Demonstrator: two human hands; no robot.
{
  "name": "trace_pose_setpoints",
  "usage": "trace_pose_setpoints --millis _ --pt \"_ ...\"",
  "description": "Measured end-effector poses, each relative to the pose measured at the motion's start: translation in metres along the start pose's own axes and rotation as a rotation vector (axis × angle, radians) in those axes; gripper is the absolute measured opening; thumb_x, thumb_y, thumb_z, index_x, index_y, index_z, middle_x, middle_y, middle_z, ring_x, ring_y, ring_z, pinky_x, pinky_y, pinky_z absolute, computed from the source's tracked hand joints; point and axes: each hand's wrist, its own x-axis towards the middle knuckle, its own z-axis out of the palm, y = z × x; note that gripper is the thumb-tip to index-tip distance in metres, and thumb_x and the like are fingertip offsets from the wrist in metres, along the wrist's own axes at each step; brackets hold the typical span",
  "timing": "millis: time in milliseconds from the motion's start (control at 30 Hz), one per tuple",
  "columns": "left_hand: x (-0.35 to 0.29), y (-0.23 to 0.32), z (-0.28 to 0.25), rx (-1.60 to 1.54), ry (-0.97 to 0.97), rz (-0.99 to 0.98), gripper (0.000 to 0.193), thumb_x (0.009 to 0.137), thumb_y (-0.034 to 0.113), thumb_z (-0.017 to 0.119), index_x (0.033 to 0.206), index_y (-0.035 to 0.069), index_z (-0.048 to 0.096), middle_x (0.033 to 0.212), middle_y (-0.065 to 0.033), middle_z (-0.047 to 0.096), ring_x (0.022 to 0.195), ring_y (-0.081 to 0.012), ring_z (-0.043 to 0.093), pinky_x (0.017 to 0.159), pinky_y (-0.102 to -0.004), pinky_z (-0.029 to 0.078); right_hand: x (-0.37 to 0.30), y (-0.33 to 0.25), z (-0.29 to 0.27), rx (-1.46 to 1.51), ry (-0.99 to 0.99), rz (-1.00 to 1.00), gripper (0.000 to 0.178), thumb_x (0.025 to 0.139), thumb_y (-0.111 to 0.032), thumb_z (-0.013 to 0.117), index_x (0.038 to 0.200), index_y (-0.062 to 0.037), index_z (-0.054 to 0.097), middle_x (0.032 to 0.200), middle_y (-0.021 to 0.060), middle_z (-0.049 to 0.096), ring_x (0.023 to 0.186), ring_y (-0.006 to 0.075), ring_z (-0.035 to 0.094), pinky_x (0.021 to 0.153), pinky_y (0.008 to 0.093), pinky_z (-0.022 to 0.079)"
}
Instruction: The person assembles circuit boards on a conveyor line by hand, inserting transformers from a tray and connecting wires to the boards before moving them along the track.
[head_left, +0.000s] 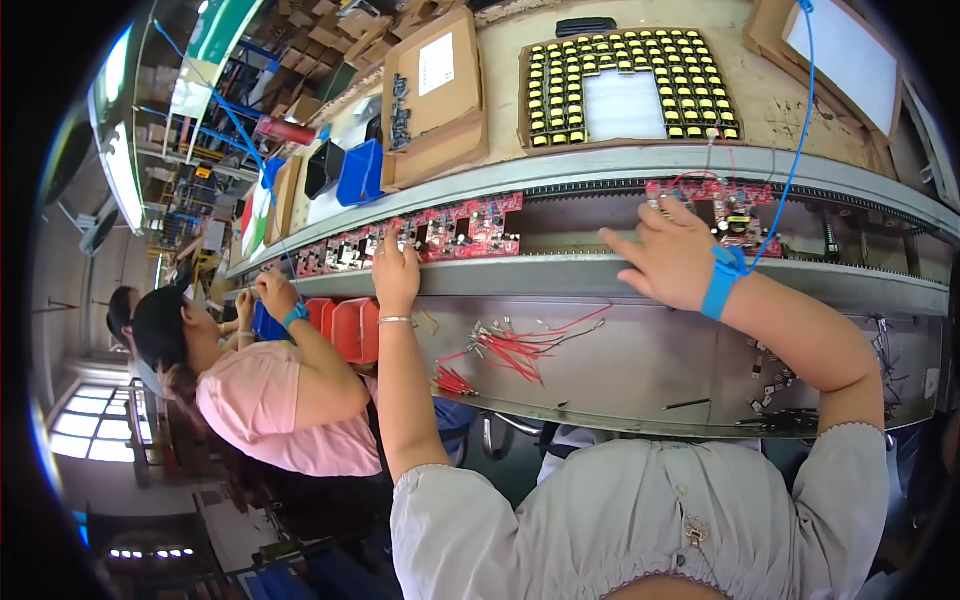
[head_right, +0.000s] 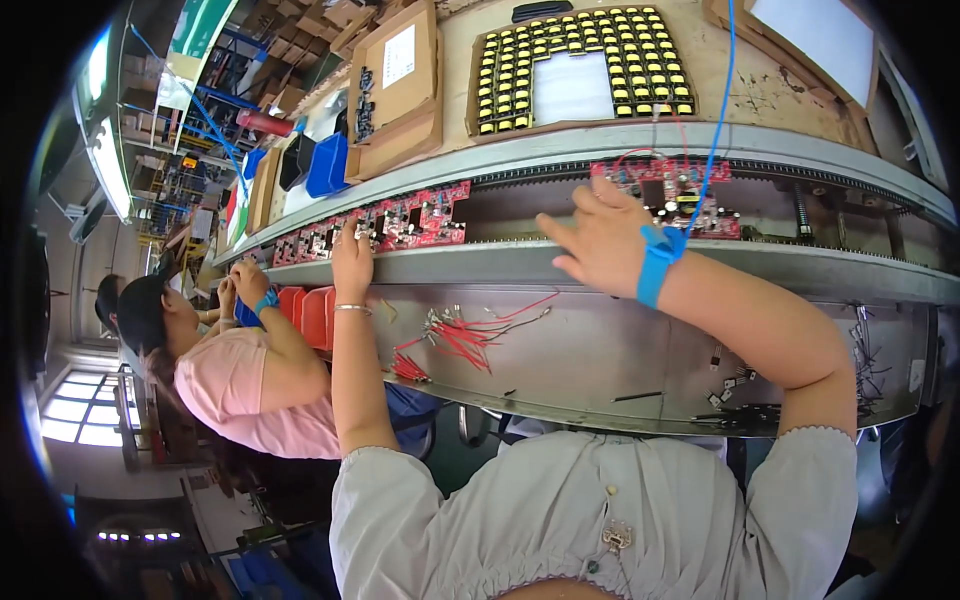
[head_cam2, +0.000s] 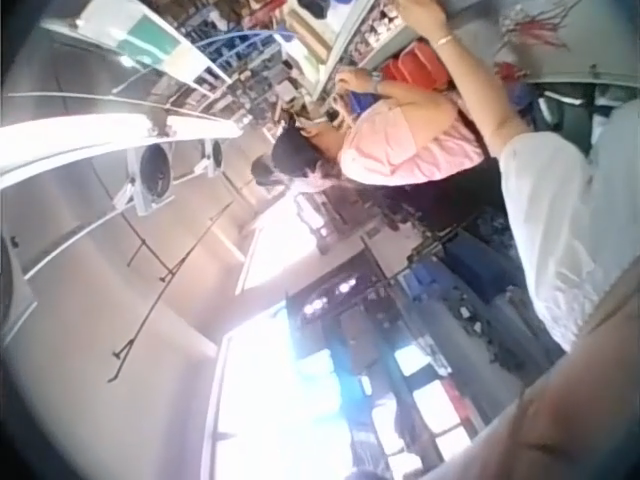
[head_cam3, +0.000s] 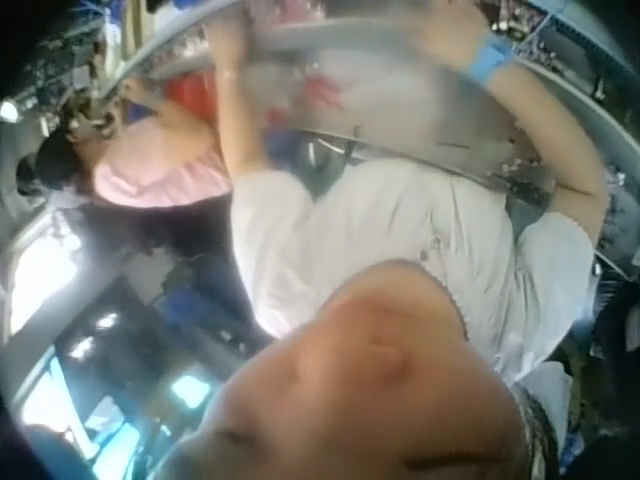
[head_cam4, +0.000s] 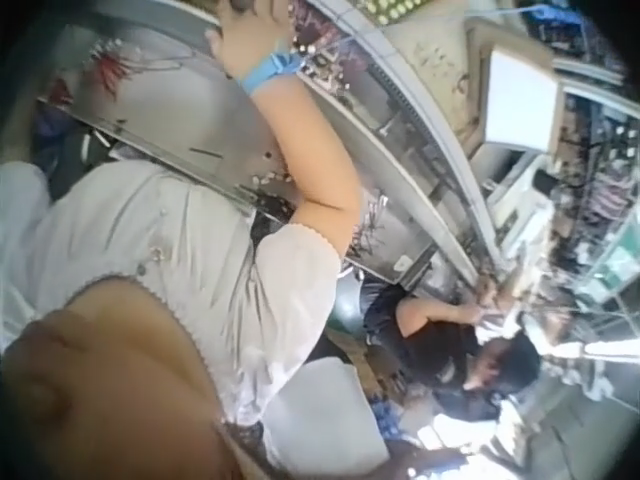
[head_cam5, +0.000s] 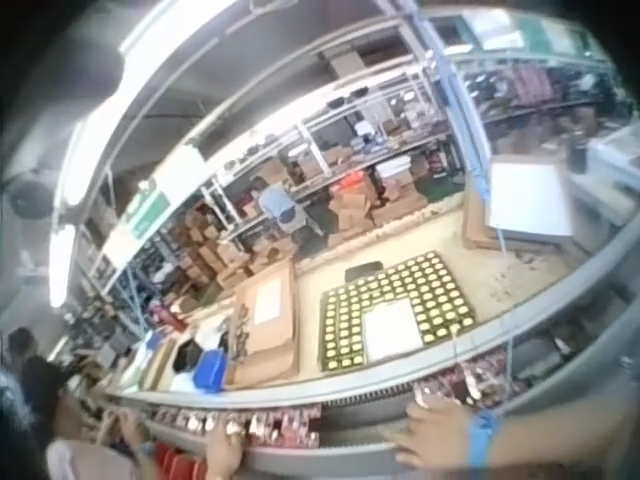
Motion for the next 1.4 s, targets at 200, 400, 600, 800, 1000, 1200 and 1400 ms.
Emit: trace_pose_setpoints --millis 200,400,600,800,1000,1200,1400 --pt "-0.001 -0.010 0.004 0.177 -0.137 -0.066 0.047 0.086 0.029 0.045 0.130 0.013 0.041 0.116 -0.0208 0.056 0.117 -0.0376 0.044 0.098 -0.0489 0.032 -0.059 0.031 -0.024 -0.144 -0.053 0.148 0.053 0.079 -0.031 0.060 0.127 -0.0151 0.047 0.089 0.0075 0.062 0.107 0.0256 0.048 0.095 0.0447 0.029" --pt "-0.003 -0.043 0.006 0.049 0.015 0.007 0.051 0.082 0.023 0.050 0.128 0.005 0.040 0.099 -0.0189 0.060 0.095 -0.0381 0.055 0.086 -0.0465 0.040 -0.115 0.072 -0.049 -0.222 -0.035 0.326 0.047 0.080 -0.020 0.059 0.125 -0.0137 0.049 0.091 0.0076 0.062 0.099 0.0230 0.050 0.091 0.0415 0.031" --pt "-0.022 -0.015 -0.005 0.104 -0.008 0.128 0.052 0.079 0.022 0.050 0.126 0.003 0.043 0.103 -0.0204 0.061 0.101 -0.0377 0.052 0.089 -0.0460 0.039 -0.184 0.113 -0.054 -0.344 -0.059 0.474 0.037 0.082 -0.017 0.056 0.119 -0.0123 0.055 0.086 0.0057 0.058 0.089 0.0216 0.052 0.086 0.0377 0.032" --pt "-0.031 0.064 0.023 -0.028 -0.050 0.309 0.053 0.078 0.022 0.054 0.125 0.001 0.042 0.100 -0.0199 0.061 0.097 -0.0366 0.054 0.089 -0.0453 0.038 -0.229 0.097 -0.081 -0.273 -0.039 0.490 0.032 0.082 -0.014 0.056 0.113 -0.0095 0.058 0.089 0.0072 0.062 0.095 0.0220 0.053 0.088 0.0365 0.031" --pt "-0.036 0.143 0.039 -0.032 -0.215 0.370 0.061 0.081 0.030 0.052 0.130 -0.002 0.035 0.094 -0.0199 0.061 0.110 -0.0425 0.048 0.094 -0.0508 0.031 -0.154 0.040 -0.066 0.127 -0.012 0.160 0.025 0.073 -0.016 0.063 0.098 -0.0109 0.063 0.086 0.0042 0.062 0.087 0.0252 0.053 0.081 0.0406 0.036" --pt "-0.034 0.168 0.053 -0.282 -0.219 0.453 0.058 0.079 0.019 0.053 0.129 -0.003 0.034 0.103 -0.0211 0.061 0.101 -0.0370 0.054 0.090 -0.0443 0.034 -0.131 0.003 -0.020 0.344 -0.193 -0.002 0.022 0.075 -0.022 0.064 0.095 -0.0135 0.061 0.079 0.0012 0.059 0.080 0.0198 0.055 0.077 0.0335 0.039" --pt "-0.043 0.237 0.065 -0.315 -0.260 0.694 0.058 0.083 0.028 0.050 0.132 0.001 0.033 0.099 -0.0158 0.061 0.105 -0.0341 0.051 0.092 -0.0446 0.031 -0.138 -0.004 -0.006 0.296 -0.492 -0.001 0.011 0.074 -0.019 0.061 0.078 -0.0105 0.056 0.076 0.0059 0.057 0.074 0.0234 0.059 0.068 0.0387 0.045"
